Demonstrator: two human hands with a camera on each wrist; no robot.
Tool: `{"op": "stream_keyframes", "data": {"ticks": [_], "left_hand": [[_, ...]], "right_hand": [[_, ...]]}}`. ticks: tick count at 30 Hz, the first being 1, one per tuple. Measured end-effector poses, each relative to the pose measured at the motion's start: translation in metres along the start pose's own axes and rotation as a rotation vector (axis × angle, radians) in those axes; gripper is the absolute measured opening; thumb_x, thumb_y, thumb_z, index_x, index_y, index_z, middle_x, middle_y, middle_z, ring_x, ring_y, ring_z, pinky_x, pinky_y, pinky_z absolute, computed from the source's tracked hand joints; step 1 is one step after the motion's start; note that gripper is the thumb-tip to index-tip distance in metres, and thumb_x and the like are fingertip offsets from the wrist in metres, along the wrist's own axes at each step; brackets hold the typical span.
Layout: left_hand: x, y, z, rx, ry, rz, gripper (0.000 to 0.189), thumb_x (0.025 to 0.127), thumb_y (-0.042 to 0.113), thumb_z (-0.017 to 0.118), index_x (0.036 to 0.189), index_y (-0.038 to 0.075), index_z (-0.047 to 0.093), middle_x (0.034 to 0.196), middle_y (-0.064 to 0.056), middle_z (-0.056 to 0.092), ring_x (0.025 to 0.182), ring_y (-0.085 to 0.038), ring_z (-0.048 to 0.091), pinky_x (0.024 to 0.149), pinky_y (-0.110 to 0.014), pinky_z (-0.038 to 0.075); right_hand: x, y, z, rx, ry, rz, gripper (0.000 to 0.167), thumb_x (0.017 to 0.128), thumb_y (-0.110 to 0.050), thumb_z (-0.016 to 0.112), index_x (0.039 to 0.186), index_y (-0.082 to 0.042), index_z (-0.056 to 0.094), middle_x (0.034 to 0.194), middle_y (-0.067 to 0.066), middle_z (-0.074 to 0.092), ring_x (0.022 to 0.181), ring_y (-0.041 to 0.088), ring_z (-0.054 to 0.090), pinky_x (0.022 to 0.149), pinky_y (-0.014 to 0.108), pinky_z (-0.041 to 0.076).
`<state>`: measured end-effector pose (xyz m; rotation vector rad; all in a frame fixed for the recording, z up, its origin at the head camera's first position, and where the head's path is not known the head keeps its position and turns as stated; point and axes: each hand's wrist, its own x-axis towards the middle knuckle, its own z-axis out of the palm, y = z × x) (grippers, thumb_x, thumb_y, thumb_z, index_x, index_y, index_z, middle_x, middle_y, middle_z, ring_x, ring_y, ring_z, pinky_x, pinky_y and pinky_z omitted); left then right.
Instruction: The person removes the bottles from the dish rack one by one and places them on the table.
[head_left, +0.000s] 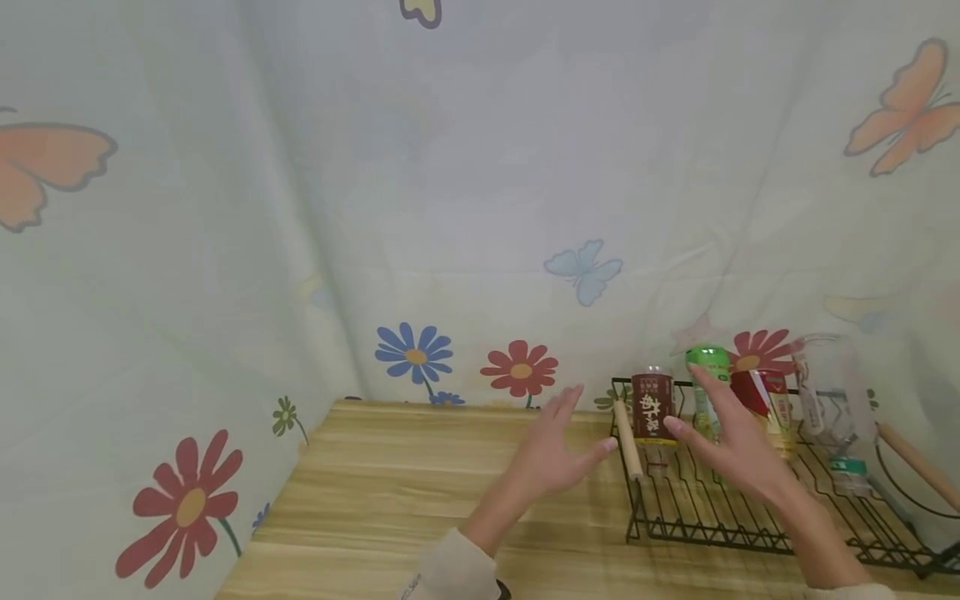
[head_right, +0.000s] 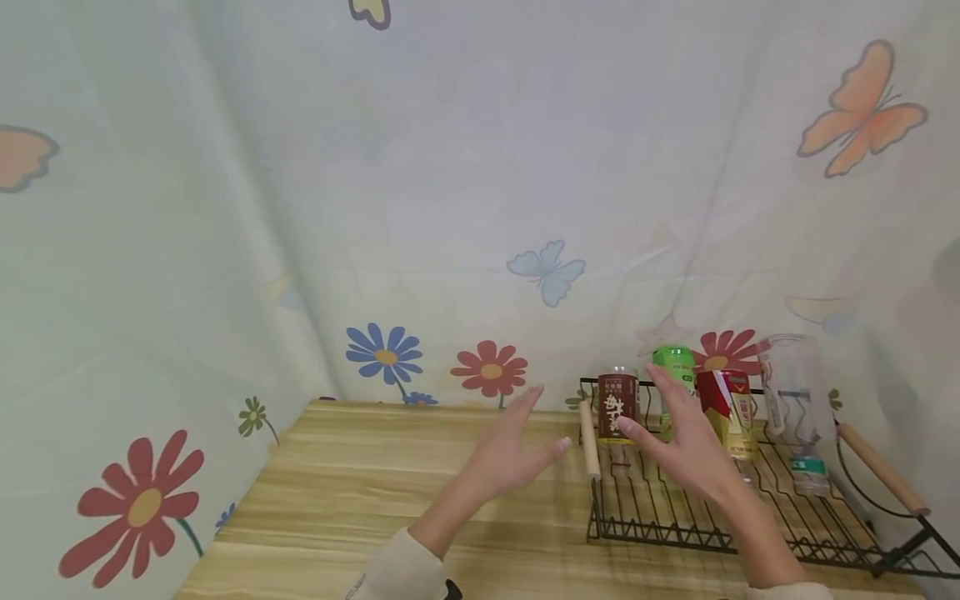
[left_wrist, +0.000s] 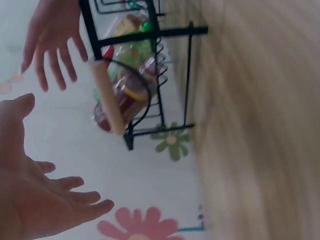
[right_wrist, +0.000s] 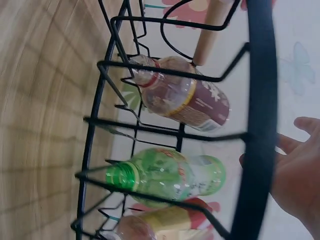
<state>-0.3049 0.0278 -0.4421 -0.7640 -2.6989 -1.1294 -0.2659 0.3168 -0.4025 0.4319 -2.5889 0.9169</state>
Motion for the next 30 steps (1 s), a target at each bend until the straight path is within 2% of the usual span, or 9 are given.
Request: {"op": "stream_keyframes", "data": {"ticks": [3, 7, 12, 17, 21, 25, 27, 30], "left_hand": [[-0.004, 0.000, 0.020, -0.089, -0.026, -0.016, 0.097, 0.095, 0.076, 0.059, 0.170, 0.037, 0.012, 0.175, 0.004, 0.022, 0.157, -0.030, 0.031, 0.120, -0.061, 0.037], [-0.008, 0.002, 0.044, -0.194, -0.050, -0.065, 0.100, 0.094, 0.074, 0.062, 0.171, 0.035, 0.012, 0.175, 0.005, 0.017, 0.157, -0.031, 0.029, 0.121, -0.061, 0.034], [-0.011, 0.008, 0.064, -0.341, -0.043, -0.135, 0.098, 0.093, 0.071, 0.066, 0.170, 0.037, 0.015, 0.175, 0.000, 0.020, 0.157, -0.034, 0.029, 0.119, -0.065, 0.034], [-0.017, 0.010, 0.074, -0.421, -0.058, -0.163, 0.095, 0.095, 0.065, 0.069, 0.170, 0.036, 0.017, 0.173, -0.007, 0.028, 0.153, -0.039, 0.036, 0.116, -0.066, 0.038], [-0.020, 0.011, 0.076, -0.494, -0.057, -0.181, 0.092, 0.098, 0.053, 0.073, 0.170, 0.037, 0.017, 0.170, -0.013, 0.033, 0.147, -0.041, 0.045, 0.113, -0.063, 0.044], [-0.019, 0.014, 0.077, -0.573, -0.072, -0.221, 0.090, 0.098, 0.048, 0.074, 0.169, 0.037, 0.019, 0.168, -0.013, 0.036, 0.144, -0.039, 0.050, 0.112, -0.060, 0.046], [-0.018, 0.015, 0.078, -0.641, -0.093, -0.249, 0.089, 0.098, 0.046, 0.074, 0.169, 0.033, 0.022, 0.168, -0.013, 0.037, 0.145, -0.038, 0.049, 0.112, -0.058, 0.047], [-0.017, 0.017, 0.082, -0.797, -0.121, -0.277, 0.087, 0.100, 0.039, 0.075, 0.169, 0.025, 0.023, 0.167, -0.016, 0.036, 0.147, -0.040, 0.046, 0.106, -0.057, 0.053]], "right_hand": [[0.009, 0.004, 0.005, 0.019, -0.011, 0.026, 0.089, 0.104, -0.043, 0.067, 0.172, -0.024, 0.012, 0.173, 0.024, 0.020, 0.149, 0.059, 0.028, 0.101, 0.087, 0.032], [0.020, 0.009, 0.008, 0.022, -0.026, 0.064, 0.090, 0.105, -0.047, 0.064, 0.172, -0.018, 0.013, 0.172, 0.028, 0.019, 0.150, 0.060, 0.024, 0.103, 0.087, 0.029], [0.031, 0.017, 0.014, 0.025, -0.056, 0.087, 0.091, 0.105, -0.049, 0.062, 0.172, -0.014, 0.010, 0.171, 0.031, 0.016, 0.150, 0.062, 0.022, 0.104, 0.087, 0.028], [0.037, 0.023, 0.022, -0.004, -0.051, 0.104, 0.093, 0.105, -0.052, 0.061, 0.170, -0.007, 0.014, 0.168, 0.035, 0.020, 0.149, 0.062, 0.024, 0.107, 0.086, 0.027], [0.041, 0.024, 0.027, -0.037, -0.045, 0.121, 0.094, 0.104, -0.055, 0.061, 0.168, -0.001, 0.017, 0.166, 0.036, 0.025, 0.147, 0.061, 0.028, 0.108, 0.083, 0.029], [0.045, 0.025, 0.028, -0.045, -0.048, 0.153, 0.096, 0.104, -0.058, 0.059, 0.167, 0.002, 0.017, 0.165, 0.038, 0.025, 0.146, 0.062, 0.030, 0.108, 0.082, 0.031], [0.045, 0.025, 0.028, -0.036, -0.055, 0.183, 0.098, 0.104, -0.059, 0.057, 0.167, 0.003, 0.016, 0.165, 0.038, 0.024, 0.147, 0.062, 0.029, 0.109, 0.082, 0.031], [0.042, 0.027, 0.028, -0.009, -0.079, 0.235, 0.100, 0.104, -0.062, 0.055, 0.167, 0.004, 0.013, 0.166, 0.038, 0.022, 0.146, 0.063, 0.028, 0.108, 0.082, 0.032]]}}
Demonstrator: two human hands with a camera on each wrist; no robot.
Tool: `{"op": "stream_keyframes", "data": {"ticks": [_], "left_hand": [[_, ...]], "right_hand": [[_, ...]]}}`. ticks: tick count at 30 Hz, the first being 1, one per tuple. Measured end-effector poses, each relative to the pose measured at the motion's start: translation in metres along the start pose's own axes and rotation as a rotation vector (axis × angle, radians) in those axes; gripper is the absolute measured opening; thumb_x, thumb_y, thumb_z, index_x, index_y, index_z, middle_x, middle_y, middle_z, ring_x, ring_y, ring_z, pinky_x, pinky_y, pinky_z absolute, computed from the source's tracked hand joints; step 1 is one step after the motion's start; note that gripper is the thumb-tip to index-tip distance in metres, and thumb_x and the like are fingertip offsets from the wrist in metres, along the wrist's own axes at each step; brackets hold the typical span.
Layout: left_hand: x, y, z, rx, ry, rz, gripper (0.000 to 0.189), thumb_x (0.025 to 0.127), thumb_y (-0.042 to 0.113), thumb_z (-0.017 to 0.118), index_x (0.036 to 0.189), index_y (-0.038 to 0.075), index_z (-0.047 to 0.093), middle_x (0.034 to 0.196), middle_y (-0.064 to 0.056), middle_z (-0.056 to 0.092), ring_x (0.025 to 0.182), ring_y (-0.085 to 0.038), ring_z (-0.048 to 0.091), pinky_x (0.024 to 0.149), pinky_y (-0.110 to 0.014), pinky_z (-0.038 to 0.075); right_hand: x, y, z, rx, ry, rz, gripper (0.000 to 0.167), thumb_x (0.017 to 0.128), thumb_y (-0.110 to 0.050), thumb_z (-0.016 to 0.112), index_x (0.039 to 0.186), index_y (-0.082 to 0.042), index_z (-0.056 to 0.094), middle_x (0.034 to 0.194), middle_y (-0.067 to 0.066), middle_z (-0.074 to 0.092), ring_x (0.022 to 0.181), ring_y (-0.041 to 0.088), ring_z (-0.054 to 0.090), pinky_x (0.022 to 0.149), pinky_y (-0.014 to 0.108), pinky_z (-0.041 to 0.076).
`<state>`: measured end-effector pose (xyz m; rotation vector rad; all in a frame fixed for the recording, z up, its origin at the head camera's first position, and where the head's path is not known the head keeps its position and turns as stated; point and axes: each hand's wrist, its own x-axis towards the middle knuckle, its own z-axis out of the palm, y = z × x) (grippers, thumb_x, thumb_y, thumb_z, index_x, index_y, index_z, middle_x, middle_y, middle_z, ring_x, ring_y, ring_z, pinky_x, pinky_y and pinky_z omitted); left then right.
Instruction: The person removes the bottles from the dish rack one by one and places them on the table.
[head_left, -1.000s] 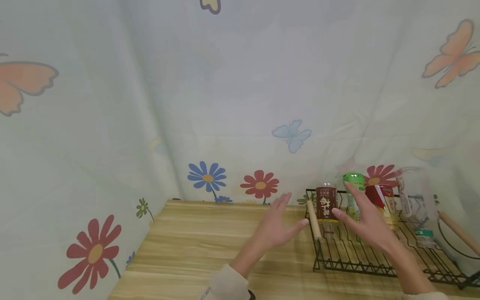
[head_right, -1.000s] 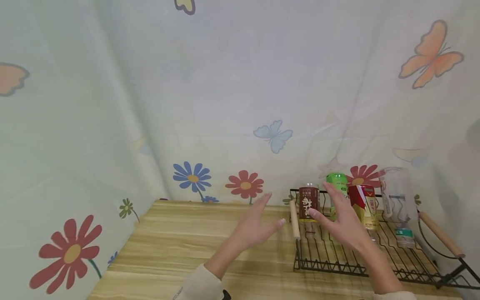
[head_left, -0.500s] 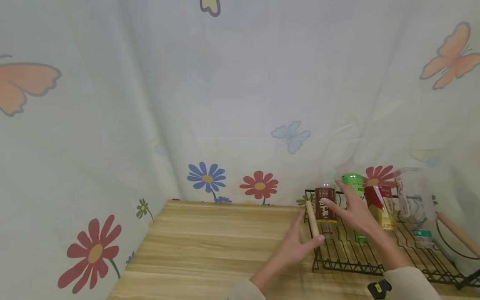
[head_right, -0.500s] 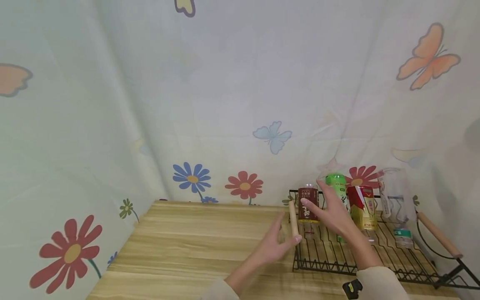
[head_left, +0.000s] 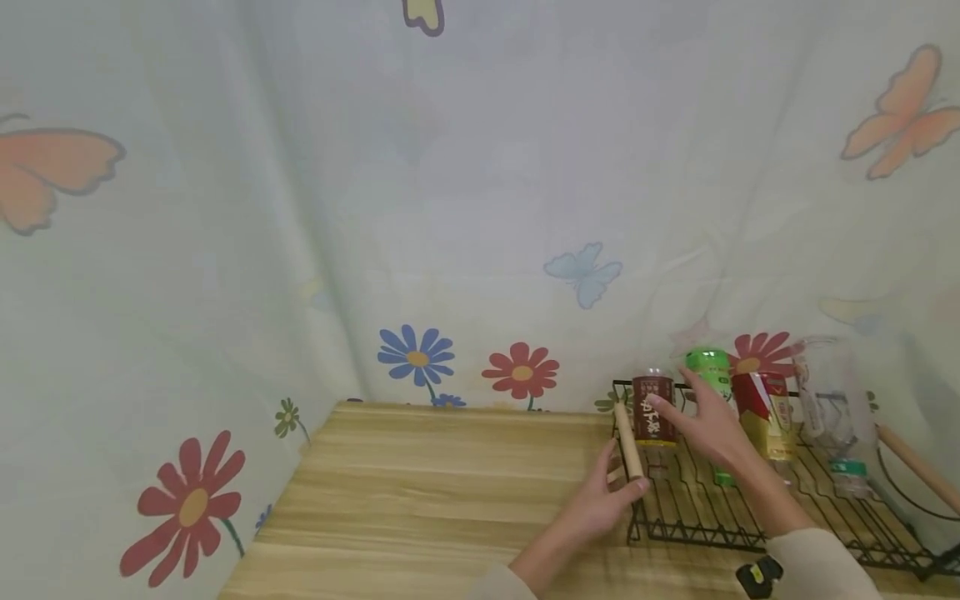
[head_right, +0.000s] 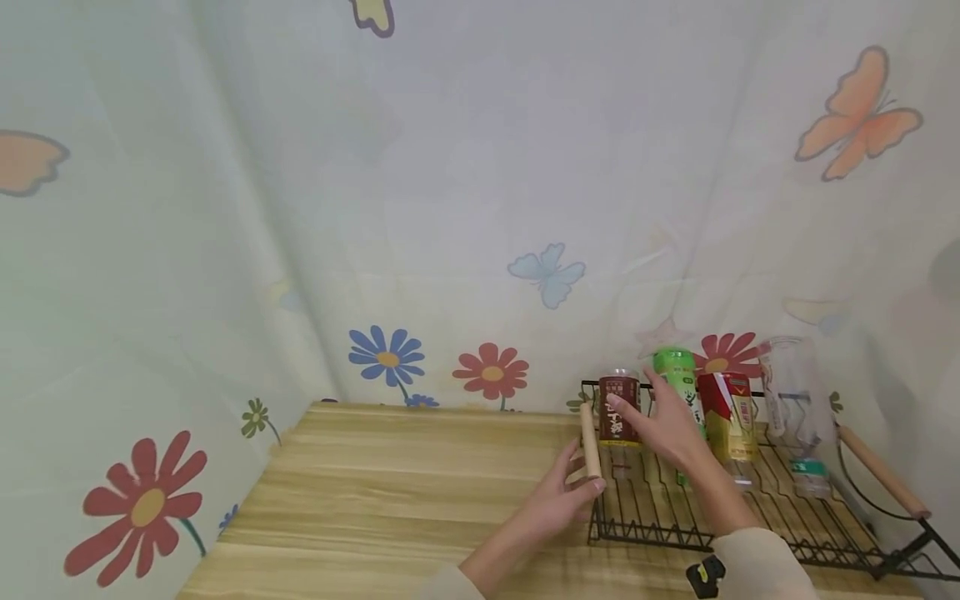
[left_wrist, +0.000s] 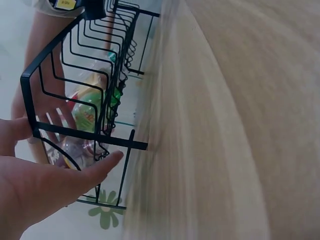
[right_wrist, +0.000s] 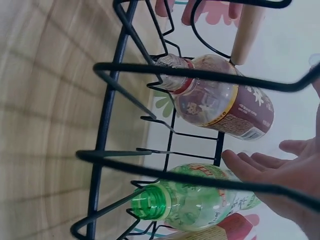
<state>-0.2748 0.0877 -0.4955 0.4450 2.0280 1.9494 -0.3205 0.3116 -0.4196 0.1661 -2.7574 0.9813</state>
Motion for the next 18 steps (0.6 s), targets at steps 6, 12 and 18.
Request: {"op": "stream_keyframes", "data": {"ticks": [6, 12, 18], "left_hand": [[0.001, -0.001, 0.005, -0.162, -0.015, -0.017, 0.083, 0.101, 0.027, 0.075, 0.168, 0.023, 0.025, 0.167, -0.021, 0.032, 0.147, -0.042, 0.045, 0.096, -0.057, 0.059], [0.001, -0.002, 0.008, -0.196, -0.001, -0.014, 0.081, 0.101, 0.022, 0.075, 0.167, 0.025, 0.029, 0.166, -0.023, 0.033, 0.144, -0.038, 0.048, 0.098, -0.057, 0.058], [0.001, -0.002, 0.008, -0.209, 0.009, -0.004, 0.078, 0.101, 0.021, 0.075, 0.165, 0.030, 0.032, 0.166, -0.024, 0.032, 0.143, -0.035, 0.051, 0.097, -0.055, 0.058]], "right_hand": [[-0.006, 0.004, 0.003, 0.022, -0.049, 0.058, 0.103, 0.104, -0.062, 0.057, 0.166, 0.006, 0.010, 0.163, 0.042, 0.023, 0.141, 0.066, 0.034, 0.103, 0.081, 0.039], [-0.013, 0.006, 0.009, -0.024, -0.048, 0.058, 0.104, 0.101, -0.059, 0.064, 0.160, 0.015, 0.019, 0.157, 0.046, 0.030, 0.134, 0.067, 0.043, 0.098, 0.076, 0.047], [-0.012, 0.009, 0.013, -0.012, -0.042, 0.049, 0.103, 0.100, -0.056, 0.067, 0.159, 0.015, 0.021, 0.155, 0.046, 0.031, 0.130, 0.065, 0.049, 0.095, 0.072, 0.051]]}}
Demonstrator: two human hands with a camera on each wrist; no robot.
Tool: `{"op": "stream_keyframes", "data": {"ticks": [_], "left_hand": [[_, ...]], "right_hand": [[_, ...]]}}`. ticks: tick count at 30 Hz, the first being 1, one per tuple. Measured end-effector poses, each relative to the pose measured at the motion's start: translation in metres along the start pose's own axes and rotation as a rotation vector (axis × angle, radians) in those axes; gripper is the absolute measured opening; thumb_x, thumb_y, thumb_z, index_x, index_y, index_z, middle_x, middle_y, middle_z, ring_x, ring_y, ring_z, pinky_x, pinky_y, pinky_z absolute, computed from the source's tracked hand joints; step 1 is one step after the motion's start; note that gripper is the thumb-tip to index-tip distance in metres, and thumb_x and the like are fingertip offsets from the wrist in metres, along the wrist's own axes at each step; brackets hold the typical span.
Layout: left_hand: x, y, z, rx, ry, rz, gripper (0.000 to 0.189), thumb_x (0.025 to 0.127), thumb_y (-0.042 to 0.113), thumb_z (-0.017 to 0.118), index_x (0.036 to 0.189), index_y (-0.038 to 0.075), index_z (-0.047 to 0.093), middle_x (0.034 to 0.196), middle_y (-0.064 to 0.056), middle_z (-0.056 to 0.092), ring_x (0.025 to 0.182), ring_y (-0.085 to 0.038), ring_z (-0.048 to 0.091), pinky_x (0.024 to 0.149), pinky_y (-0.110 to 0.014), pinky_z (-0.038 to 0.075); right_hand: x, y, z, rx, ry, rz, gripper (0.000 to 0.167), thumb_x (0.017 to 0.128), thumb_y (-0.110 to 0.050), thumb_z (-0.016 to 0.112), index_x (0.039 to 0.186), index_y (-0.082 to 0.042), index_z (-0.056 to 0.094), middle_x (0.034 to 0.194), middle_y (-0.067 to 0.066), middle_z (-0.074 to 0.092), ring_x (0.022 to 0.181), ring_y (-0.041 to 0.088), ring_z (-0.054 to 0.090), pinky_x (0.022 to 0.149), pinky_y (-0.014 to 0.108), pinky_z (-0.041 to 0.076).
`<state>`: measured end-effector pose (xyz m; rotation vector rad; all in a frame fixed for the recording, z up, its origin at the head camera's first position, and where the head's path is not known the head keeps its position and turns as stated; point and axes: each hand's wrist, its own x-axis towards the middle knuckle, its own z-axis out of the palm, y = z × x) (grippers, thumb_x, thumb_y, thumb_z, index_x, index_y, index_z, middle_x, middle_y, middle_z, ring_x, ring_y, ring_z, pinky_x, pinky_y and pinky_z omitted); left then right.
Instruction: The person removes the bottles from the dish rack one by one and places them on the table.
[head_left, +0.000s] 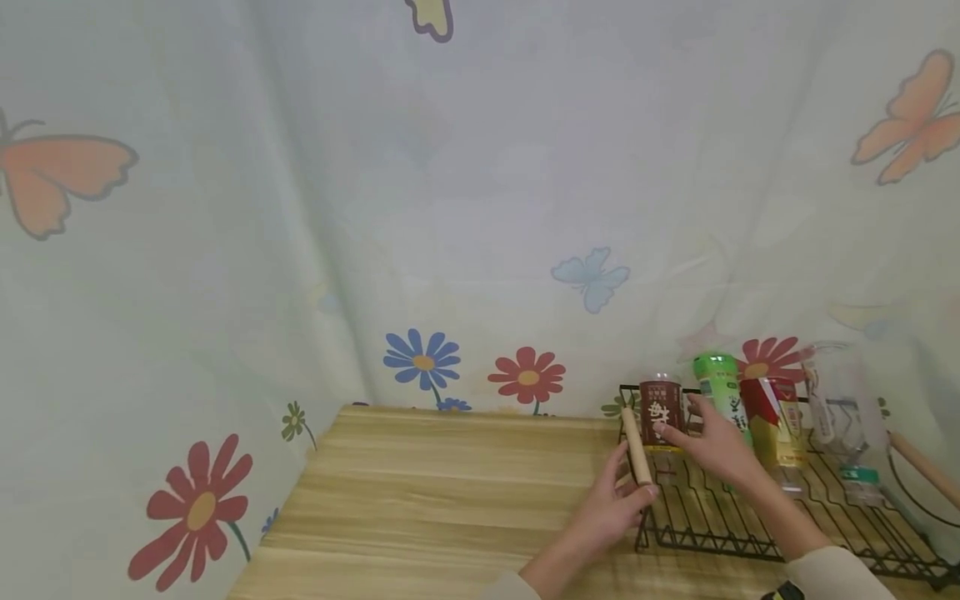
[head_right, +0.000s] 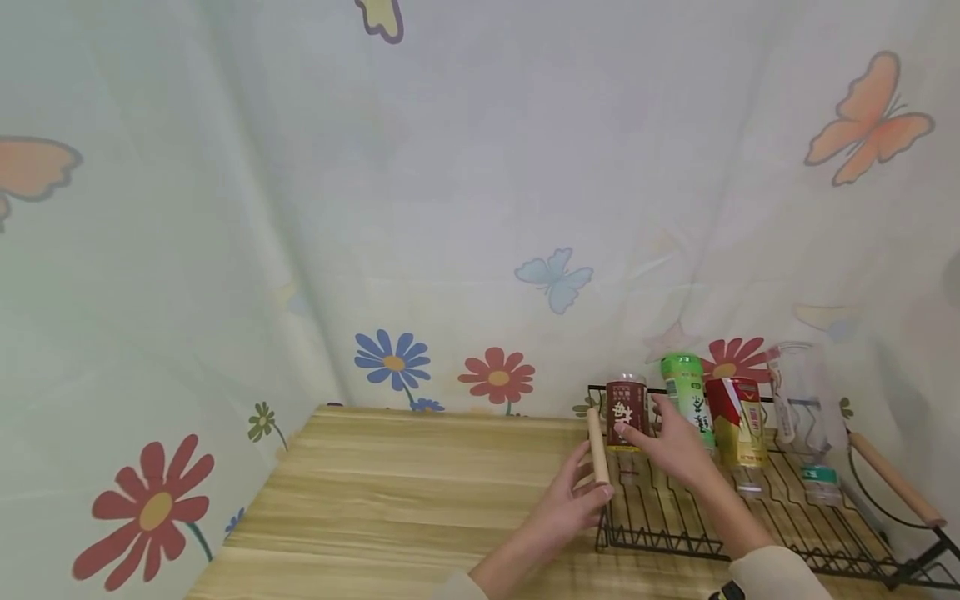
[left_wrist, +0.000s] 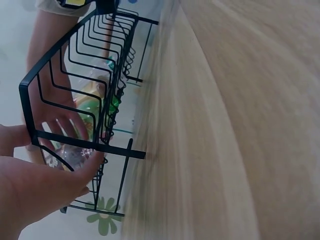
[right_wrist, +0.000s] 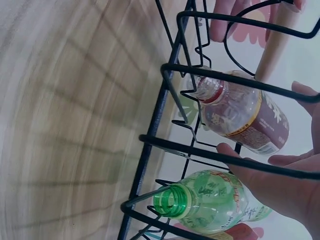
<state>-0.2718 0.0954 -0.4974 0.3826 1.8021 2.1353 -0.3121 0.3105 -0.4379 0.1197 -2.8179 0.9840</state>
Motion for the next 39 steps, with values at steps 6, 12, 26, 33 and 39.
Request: {"op": "stream_keyframes", "data": {"ticks": [6, 12, 26, 33, 39], "left_hand": [[0.001, -0.001, 0.001, 0.015, -0.008, 0.015, 0.079, 0.100, 0.021, 0.076, 0.166, 0.028, 0.033, 0.166, -0.024, 0.032, 0.148, -0.039, 0.045, 0.105, -0.059, 0.053], [0.004, -0.004, 0.002, 0.021, -0.008, 0.029, 0.081, 0.099, 0.020, 0.076, 0.167, 0.025, 0.032, 0.169, -0.023, 0.030, 0.155, -0.043, 0.031, 0.113, -0.060, 0.045], [0.008, -0.008, 0.003, -0.105, 0.021, 0.063, 0.081, 0.097, 0.008, 0.073, 0.166, 0.020, 0.034, 0.171, -0.025, 0.023, 0.157, -0.045, 0.023, 0.124, -0.059, 0.029], [0.008, -0.008, 0.005, -0.157, 0.037, 0.053, 0.080, 0.095, 0.004, 0.071, 0.165, 0.022, 0.036, 0.173, -0.021, 0.022, 0.159, -0.044, 0.021, 0.124, -0.059, 0.029], [0.009, -0.007, 0.006, -0.150, 0.032, 0.046, 0.080, 0.095, 0.005, 0.073, 0.164, 0.023, 0.037, 0.172, -0.021, 0.023, 0.158, -0.043, 0.022, 0.124, -0.058, 0.030]], "right_hand": [[-0.001, 0.008, 0.005, 0.066, 0.004, 0.010, 0.102, 0.101, -0.054, 0.068, 0.160, 0.013, 0.019, 0.156, 0.046, 0.030, 0.133, 0.063, 0.049, 0.096, 0.069, 0.054], [-0.005, 0.009, 0.011, 0.095, 0.013, -0.017, 0.099, 0.102, -0.048, 0.070, 0.161, 0.012, 0.017, 0.154, 0.048, 0.033, 0.126, 0.064, 0.054, 0.089, 0.066, 0.058], [0.000, 0.010, 0.021, 0.063, 0.027, -0.080, 0.096, 0.101, -0.041, 0.074, 0.156, 0.015, 0.020, 0.139, 0.049, 0.047, 0.116, 0.061, 0.062, 0.084, 0.063, 0.060], [0.001, 0.010, 0.022, 0.063, 0.006, -0.047, 0.098, 0.101, -0.044, 0.072, 0.156, 0.018, 0.018, 0.139, 0.049, 0.047, 0.118, 0.060, 0.061, 0.086, 0.064, 0.059], [0.001, 0.010, 0.021, 0.057, -0.002, -0.038, 0.098, 0.102, -0.043, 0.071, 0.156, 0.019, 0.017, 0.141, 0.050, 0.045, 0.121, 0.061, 0.059, 0.088, 0.065, 0.058]]}}
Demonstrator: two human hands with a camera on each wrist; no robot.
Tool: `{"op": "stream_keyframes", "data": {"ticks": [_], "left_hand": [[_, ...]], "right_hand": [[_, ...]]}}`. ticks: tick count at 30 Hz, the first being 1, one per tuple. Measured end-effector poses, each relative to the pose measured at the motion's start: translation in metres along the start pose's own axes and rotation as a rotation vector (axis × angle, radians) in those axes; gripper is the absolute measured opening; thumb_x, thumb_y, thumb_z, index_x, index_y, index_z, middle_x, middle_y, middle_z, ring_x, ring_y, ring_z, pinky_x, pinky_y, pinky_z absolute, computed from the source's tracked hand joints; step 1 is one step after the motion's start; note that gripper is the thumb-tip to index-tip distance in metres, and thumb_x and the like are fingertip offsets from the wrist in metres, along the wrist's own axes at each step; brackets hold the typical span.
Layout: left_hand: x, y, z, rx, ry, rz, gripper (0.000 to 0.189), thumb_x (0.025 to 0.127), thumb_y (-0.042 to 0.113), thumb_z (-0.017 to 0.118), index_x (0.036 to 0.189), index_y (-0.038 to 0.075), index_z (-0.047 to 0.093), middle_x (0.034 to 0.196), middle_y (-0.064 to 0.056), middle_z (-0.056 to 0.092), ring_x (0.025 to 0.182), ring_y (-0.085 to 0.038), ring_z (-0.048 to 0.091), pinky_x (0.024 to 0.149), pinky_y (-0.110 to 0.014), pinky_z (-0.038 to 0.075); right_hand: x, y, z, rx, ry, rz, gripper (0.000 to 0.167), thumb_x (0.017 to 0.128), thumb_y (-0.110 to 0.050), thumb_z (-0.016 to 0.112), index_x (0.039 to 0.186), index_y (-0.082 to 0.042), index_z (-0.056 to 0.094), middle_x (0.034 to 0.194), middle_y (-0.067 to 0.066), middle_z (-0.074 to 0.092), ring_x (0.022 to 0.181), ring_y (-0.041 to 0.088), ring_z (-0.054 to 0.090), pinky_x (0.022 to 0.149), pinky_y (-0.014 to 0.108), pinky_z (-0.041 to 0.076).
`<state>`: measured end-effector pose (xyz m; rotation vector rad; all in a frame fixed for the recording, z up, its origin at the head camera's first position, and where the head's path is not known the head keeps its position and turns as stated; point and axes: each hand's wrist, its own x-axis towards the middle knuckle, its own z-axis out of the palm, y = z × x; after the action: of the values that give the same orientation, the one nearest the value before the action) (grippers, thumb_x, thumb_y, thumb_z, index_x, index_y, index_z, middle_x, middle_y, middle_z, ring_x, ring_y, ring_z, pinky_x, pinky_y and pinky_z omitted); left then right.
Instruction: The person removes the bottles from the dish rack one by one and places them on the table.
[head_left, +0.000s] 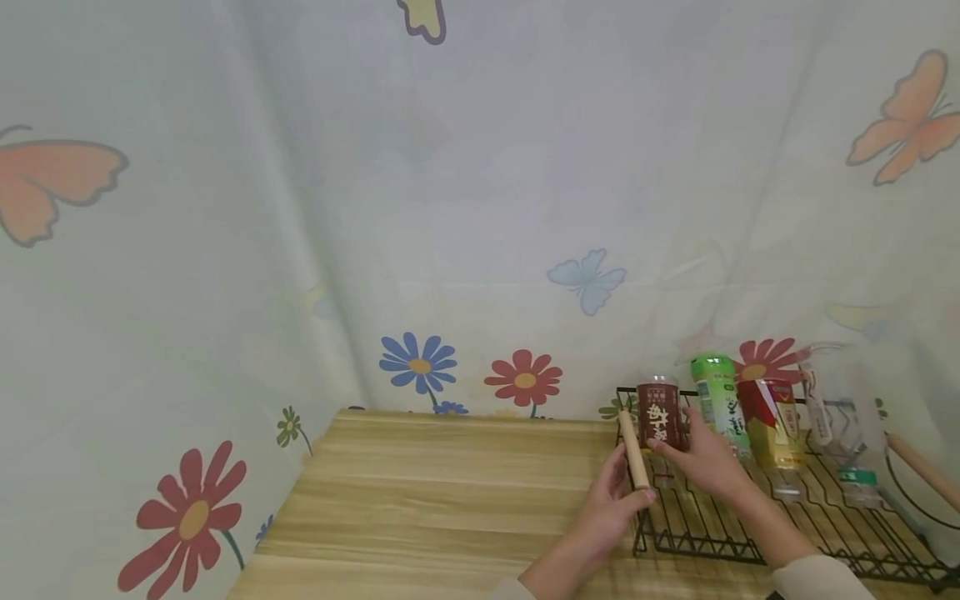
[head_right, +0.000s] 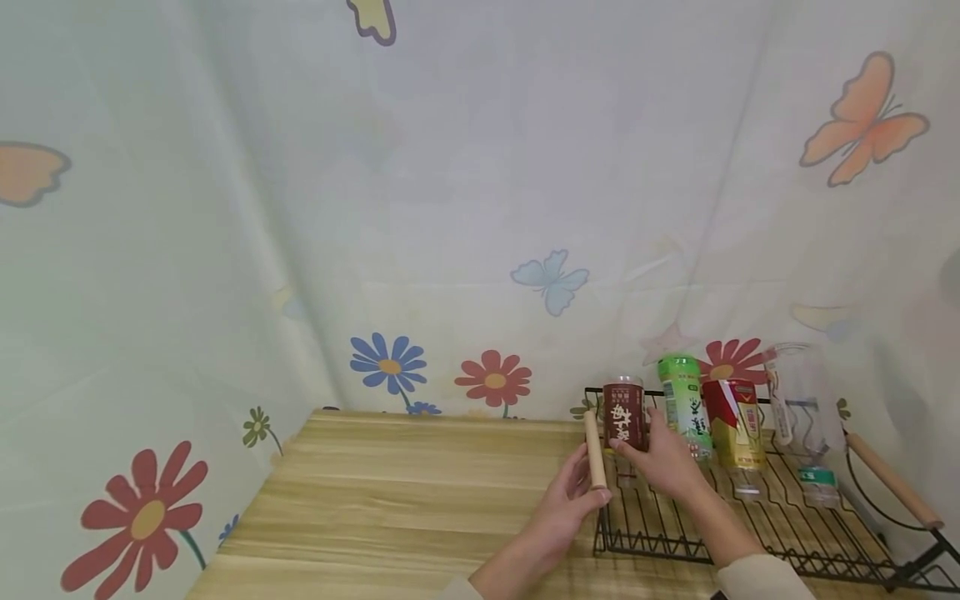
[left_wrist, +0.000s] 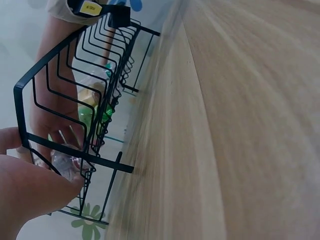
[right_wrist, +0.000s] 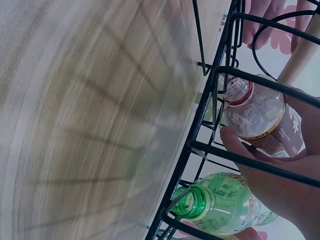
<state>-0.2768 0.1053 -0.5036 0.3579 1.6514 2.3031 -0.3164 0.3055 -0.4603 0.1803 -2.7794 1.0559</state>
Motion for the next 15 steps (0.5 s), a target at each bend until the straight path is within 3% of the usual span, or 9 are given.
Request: {"op": "stream_keyframes", "data": {"ticks": [15], "left_hand": [[0.0009, -0.0007, -0.0005, 0.022, 0.000, 0.000, 0.079, 0.096, 0.006, 0.073, 0.164, 0.023, 0.037, 0.172, -0.019, 0.025, 0.158, -0.042, 0.023, 0.124, -0.057, 0.029]], "right_hand": [[0.0015, 0.0018, -0.0008, 0.004, -0.021, -0.012, 0.092, 0.103, -0.042, 0.070, 0.154, 0.019, 0.022, 0.133, 0.045, 0.055, 0.117, 0.058, 0.062, 0.088, 0.064, 0.059]]}}
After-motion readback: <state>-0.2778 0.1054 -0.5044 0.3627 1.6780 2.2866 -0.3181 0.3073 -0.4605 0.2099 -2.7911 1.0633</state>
